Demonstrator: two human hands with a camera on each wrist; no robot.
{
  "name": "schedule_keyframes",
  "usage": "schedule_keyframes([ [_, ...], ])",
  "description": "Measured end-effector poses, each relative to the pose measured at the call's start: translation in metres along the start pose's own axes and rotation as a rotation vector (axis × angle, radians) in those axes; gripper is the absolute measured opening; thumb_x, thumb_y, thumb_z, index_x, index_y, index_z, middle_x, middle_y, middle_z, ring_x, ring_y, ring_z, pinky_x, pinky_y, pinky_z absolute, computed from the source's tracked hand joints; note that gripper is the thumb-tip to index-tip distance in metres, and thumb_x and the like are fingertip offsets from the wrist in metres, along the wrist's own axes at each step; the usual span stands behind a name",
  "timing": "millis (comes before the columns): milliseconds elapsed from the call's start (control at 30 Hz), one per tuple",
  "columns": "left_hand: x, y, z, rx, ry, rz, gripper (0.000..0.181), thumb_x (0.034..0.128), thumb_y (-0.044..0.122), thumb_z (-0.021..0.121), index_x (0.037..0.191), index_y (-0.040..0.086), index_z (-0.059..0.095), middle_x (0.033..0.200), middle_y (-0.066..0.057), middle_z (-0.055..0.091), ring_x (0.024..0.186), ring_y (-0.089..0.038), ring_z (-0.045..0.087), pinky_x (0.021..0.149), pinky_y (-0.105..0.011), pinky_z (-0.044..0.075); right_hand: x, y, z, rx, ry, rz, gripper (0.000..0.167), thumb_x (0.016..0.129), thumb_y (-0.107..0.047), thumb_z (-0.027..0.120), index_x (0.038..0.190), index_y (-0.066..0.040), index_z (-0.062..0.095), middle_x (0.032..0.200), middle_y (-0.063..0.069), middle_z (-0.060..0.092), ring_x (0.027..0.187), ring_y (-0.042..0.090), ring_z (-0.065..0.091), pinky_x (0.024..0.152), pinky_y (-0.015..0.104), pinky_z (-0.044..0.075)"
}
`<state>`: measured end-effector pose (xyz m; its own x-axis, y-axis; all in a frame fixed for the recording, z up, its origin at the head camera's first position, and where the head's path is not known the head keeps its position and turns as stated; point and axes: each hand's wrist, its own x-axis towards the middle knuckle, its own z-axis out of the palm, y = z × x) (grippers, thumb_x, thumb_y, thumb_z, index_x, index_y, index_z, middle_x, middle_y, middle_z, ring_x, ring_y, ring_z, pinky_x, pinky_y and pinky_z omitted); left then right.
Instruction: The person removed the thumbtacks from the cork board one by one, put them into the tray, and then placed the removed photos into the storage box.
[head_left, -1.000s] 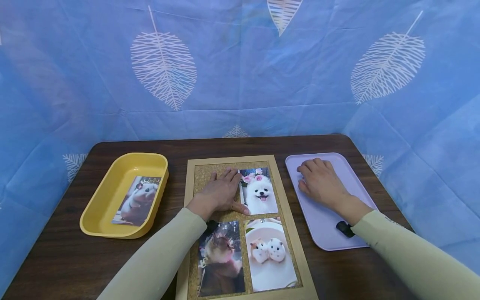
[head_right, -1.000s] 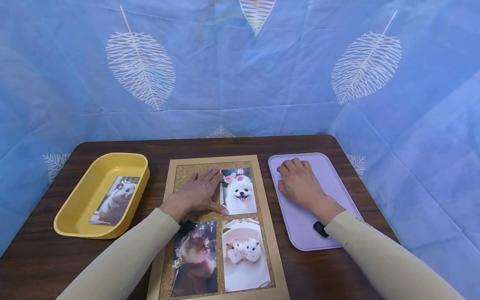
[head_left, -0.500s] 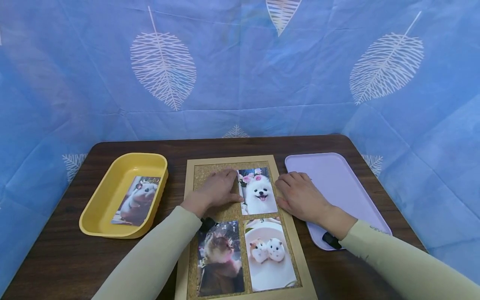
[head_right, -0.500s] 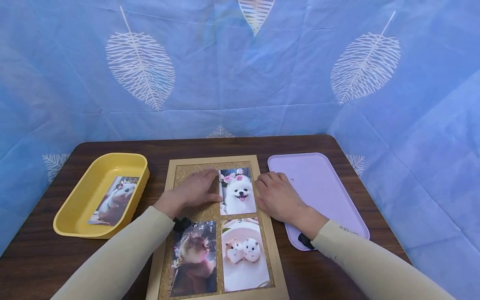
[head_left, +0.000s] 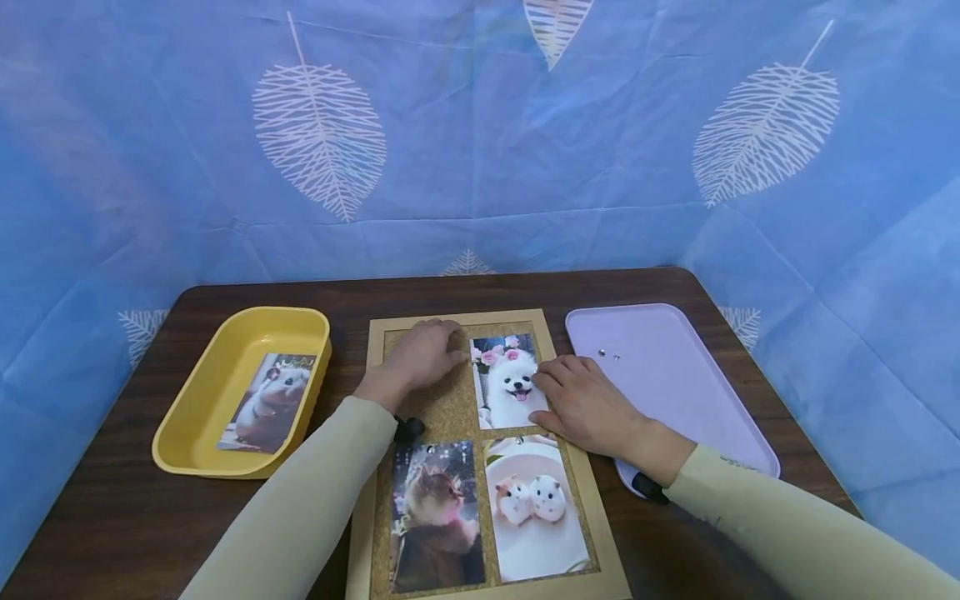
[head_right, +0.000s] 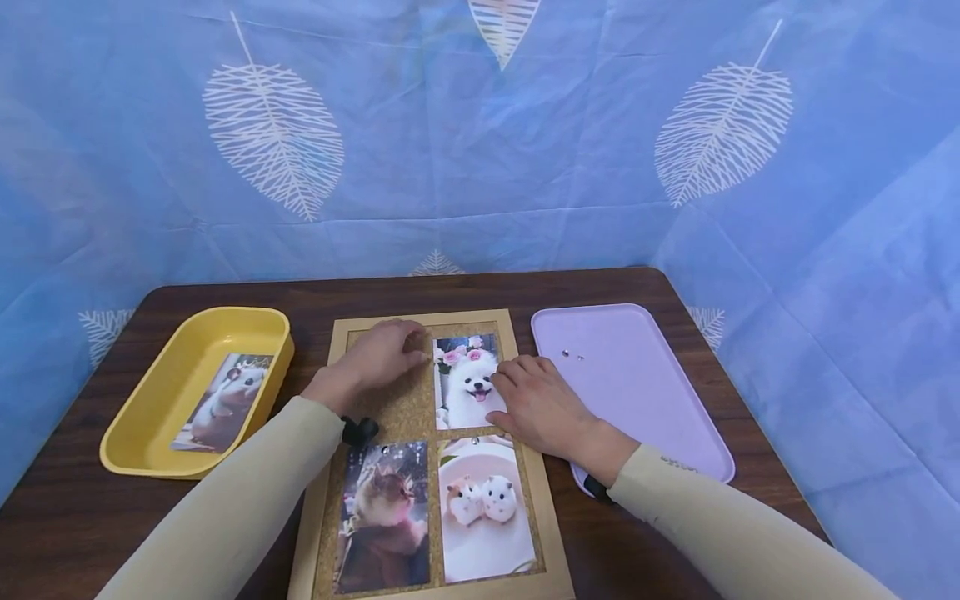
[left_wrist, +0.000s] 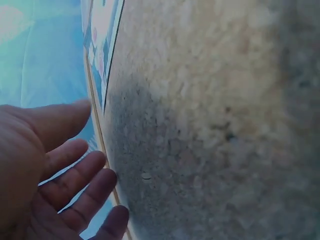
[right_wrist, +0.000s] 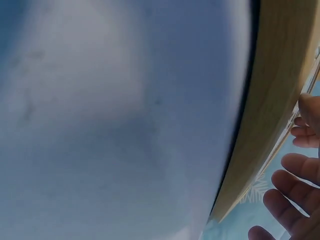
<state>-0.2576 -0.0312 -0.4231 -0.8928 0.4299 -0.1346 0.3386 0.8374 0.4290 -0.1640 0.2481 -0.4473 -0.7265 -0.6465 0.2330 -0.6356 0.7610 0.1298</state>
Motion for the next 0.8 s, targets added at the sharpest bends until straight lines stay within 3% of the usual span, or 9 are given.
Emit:
schedule_keyframes([
  [300, 0.016, -0.009, 0.000, -0.393, 0.066, -0.079, 0.038, 0.1137, 0.025, 0.049, 0.145, 0.007, 0.062, 0.136, -0.013, 0.067, 0.123, -0.030, 0.065, 0.102, -0.048, 0.055, -0.002, -0.001, 0.001, -0.015, -0.047, 0.016, 0.059, 0.100, -0.047, 0.071, 0.135, 0.000, 0.067, 0.135, 0.017, 0.067, 0.126, 0.036, 0.060, 0.103, 0.056, 0.050],
  [367, 0.019, -0.009, -0.002, -0.544, 0.057, -0.126, 0.040, 0.1145, 0.027, 0.048, 0.145, 0.006, 0.061, 0.137, -0.014, 0.066, 0.123, -0.031, 0.065, 0.102, -0.048, 0.055, -0.002, -0.001, 0.001, -0.021, -0.056, 0.020, 0.059, 0.100, -0.048, 0.070, 0.135, 0.000, 0.068, 0.135, 0.016, 0.067, 0.126, 0.036, 0.060, 0.103, 0.055, 0.050],
  [500, 0.023, -0.007, -0.008, -0.927, 0.000, -0.245, 0.047, 0.1153, 0.031, 0.045, 0.149, 0.001, 0.055, 0.144, -0.019, 0.059, 0.127, -0.035, 0.064, 0.105, -0.045, 0.056, -0.001, -0.001, 0.003, -0.021, -0.071, 0.029, 0.058, 0.101, -0.049, 0.069, 0.135, -0.001, 0.068, 0.135, 0.015, 0.067, 0.127, 0.035, 0.060, 0.104, 0.055, 0.049],
  [600, 0.025, -0.003, -0.014, -1.117, -0.058, -0.307, 0.054, 0.1151, 0.037, 0.043, 0.154, -0.001, 0.048, 0.154, -0.020, 0.051, 0.132, -0.036, 0.062, 0.107, -0.045, 0.056, -0.001, -0.001, 0.003, -0.014, -0.079, 0.034, 0.058, 0.101, -0.049, 0.068, 0.135, -0.001, 0.068, 0.136, 0.016, 0.067, 0.127, 0.035, 0.060, 0.105, 0.055, 0.049],
  [667, 0.026, -0.001, -0.017, -1.175, -0.092, -0.331, 0.058, 0.1148, 0.040, 0.042, 0.157, -0.001, 0.045, 0.157, -0.020, 0.047, 0.132, -0.038, 0.061, 0.107, -0.045, 0.056, -0.001, -0.002, 0.003, -0.011, -0.083, 0.037, 0.058, 0.101, -0.048, 0.068, 0.135, 0.000, 0.068, 0.136, 0.016, 0.067, 0.127, 0.035, 0.061, 0.105, 0.055, 0.049],
  [800, 0.027, 0.001, -0.019, -1.206, -0.122, -0.348, 0.061, 0.1144, 0.043, 0.041, 0.158, 0.000, 0.044, 0.160, -0.021, 0.045, 0.131, -0.039, 0.062, 0.106, -0.046, 0.056, -0.002, -0.001, 0.004, -0.006, -0.087, 0.038, 0.058, 0.101, -0.048, 0.068, 0.134, 0.000, 0.068, 0.136, 0.016, 0.067, 0.127, 0.035, 0.061, 0.105, 0.055, 0.049],
])
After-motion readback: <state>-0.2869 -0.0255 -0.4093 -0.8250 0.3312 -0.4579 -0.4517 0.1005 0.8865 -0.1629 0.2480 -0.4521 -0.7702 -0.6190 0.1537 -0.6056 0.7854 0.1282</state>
